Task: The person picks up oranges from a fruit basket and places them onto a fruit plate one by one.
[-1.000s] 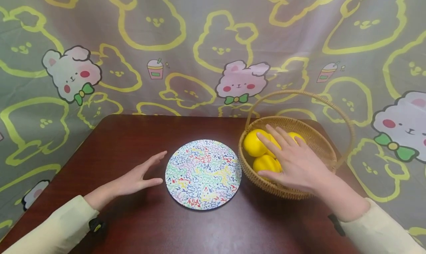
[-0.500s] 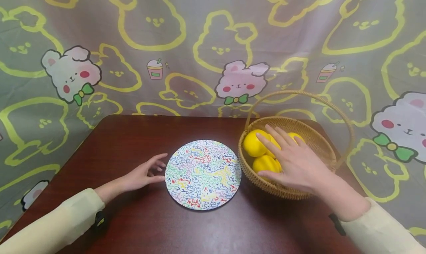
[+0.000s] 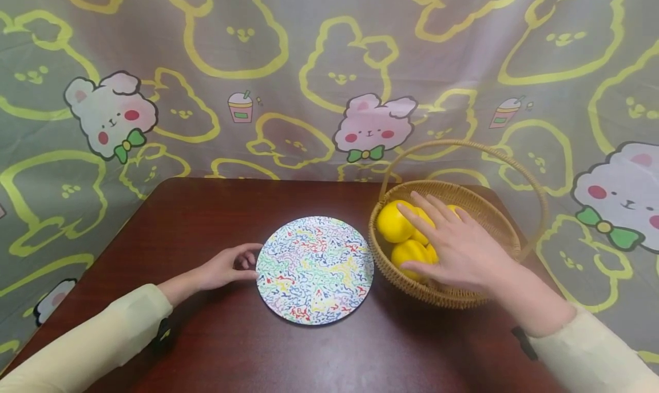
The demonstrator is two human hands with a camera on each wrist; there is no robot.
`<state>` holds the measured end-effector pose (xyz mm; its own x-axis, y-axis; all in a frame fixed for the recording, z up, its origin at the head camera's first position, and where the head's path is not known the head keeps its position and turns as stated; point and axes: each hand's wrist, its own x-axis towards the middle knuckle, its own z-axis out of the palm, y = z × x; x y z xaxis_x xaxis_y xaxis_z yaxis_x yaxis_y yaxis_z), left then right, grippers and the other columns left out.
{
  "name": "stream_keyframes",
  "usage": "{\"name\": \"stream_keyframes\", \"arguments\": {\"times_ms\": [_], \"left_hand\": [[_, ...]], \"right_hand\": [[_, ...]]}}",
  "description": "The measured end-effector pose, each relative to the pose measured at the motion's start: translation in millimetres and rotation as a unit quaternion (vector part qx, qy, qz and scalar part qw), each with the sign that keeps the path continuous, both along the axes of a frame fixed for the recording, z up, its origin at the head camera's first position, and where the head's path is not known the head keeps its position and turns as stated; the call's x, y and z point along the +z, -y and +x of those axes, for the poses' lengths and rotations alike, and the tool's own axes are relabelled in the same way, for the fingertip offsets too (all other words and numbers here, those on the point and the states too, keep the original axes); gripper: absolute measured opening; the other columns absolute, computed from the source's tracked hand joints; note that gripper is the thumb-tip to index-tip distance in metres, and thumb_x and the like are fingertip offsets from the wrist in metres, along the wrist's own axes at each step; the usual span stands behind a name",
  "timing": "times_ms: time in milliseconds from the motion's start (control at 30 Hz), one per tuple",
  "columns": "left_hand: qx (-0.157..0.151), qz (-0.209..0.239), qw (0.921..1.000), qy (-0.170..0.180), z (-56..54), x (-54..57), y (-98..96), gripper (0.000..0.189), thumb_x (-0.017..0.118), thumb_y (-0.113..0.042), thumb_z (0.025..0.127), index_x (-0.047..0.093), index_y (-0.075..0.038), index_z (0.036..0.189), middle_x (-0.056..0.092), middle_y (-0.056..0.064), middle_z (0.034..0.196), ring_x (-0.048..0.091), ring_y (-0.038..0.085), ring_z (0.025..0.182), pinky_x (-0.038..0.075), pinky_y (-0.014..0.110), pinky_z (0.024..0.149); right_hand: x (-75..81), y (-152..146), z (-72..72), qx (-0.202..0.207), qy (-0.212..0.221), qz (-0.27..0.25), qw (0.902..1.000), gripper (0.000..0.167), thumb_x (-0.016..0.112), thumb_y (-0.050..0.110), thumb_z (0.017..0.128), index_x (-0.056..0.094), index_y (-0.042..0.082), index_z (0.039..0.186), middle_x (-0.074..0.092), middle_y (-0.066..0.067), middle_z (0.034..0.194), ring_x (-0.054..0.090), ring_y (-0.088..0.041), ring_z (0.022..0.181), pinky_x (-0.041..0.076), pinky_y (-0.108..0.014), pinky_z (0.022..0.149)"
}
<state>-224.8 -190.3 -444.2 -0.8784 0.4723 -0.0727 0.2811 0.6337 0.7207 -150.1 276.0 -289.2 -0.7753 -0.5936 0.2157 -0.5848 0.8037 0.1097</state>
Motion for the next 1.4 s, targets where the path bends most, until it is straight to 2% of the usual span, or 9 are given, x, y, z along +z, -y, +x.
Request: {"name": "stream_keyframes", "arguments": {"times_ms": [233,467,633,867,1033,1200,1400], "left_hand": [[-0.002,0.01,0.9999,-0.014,-0.8,-1.4,-1.8,0.065,0.08,-0.023,0.082,0.05,-0.003,0.136,0.056,0.0,0.094,0.053,0.015,0.083,0.044,0.031,0.075],[-0.017,0.019,0.9995,-0.016,-0.3,-3.2,-0.7,0.056,0.08,-0.021,0.082,0.057,-0.004,0.13,0.057,0.003,0.098,0.053,0.016,0.081,0.045,0.028,0.072],[-0.011,0.02,0.9997,-0.002,-0.1,-1.4,-1.5,0.054,0.08,-0.022,0.081,0.059,-0.006,0.128,0.057,0.002,0.1,0.052,0.016,0.08,0.045,0.027,0.069],[-0.002,0.022,0.9997,0.012,-2.0,1.2,-2.2,0.054,0.082,-0.021,0.079,0.06,-0.007,0.127,0.057,0.003,0.099,0.052,0.018,0.079,0.045,0.028,0.067],[0.008,0.022,0.9995,0.021,-2.0,4.4,-2.8,0.054,0.082,-0.021,0.079,0.061,-0.007,0.127,0.057,0.004,0.099,0.052,0.018,0.078,0.045,0.028,0.066],[0.012,0.023,0.9994,0.025,-1.0,7.6,-3.7,0.055,0.083,-0.02,0.079,0.06,-0.006,0.127,0.057,0.005,0.099,0.051,0.019,0.078,0.044,0.028,0.065],[0.014,0.019,0.9993,0.028,-0.7,6.7,-4.0,0.055,0.083,-0.021,0.079,0.06,-0.006,0.127,0.057,0.004,0.099,0.051,0.018,0.077,0.044,0.027,0.065]], "right_hand": [[4.7,-4,-4.7,0.002,0.019,0.004,0.9998,0.091,0.064,0.062,0.083,0.025,0.023,0.155,0.028,-0.018,0.154,0.034,-0.041,0.133,0.031,-0.063,0.098],[8.4,-9,-10.5,0.031,0.015,-0.004,0.9994,0.088,0.068,0.056,0.083,0.027,0.024,0.154,0.033,-0.016,0.151,0.042,-0.039,0.127,0.036,-0.059,0.096],[9.4,-14,-15.2,0.02,0.03,-0.017,0.9992,0.085,0.069,0.054,0.084,0.03,0.024,0.153,0.034,-0.011,0.152,0.044,-0.036,0.126,0.037,-0.057,0.096],[10.3,-21,-23.1,0.012,0.057,-0.038,0.9975,0.084,0.069,0.052,0.085,0.028,0.026,0.154,0.034,-0.01,0.152,0.042,-0.037,0.129,0.037,-0.058,0.096],[12.1,-23,-27.5,-0.004,0.081,-0.034,0.9961,0.081,0.065,0.055,0.087,0.028,0.027,0.154,0.034,-0.01,0.152,0.04,-0.037,0.131,0.037,-0.058,0.096],[15.0,-23,-34.4,-0.011,0.101,-0.03,0.9944,0.079,0.063,0.056,0.088,0.032,0.023,0.152,0.034,-0.011,0.152,0.039,-0.038,0.131,0.036,-0.059,0.097],[15.9,-22,-45.2,-0.027,0.13,-0.023,0.9909,0.08,0.06,0.061,0.087,0.032,0.022,0.152,0.035,-0.013,0.151,0.039,-0.04,0.131,0.038,-0.061,0.094]]}}
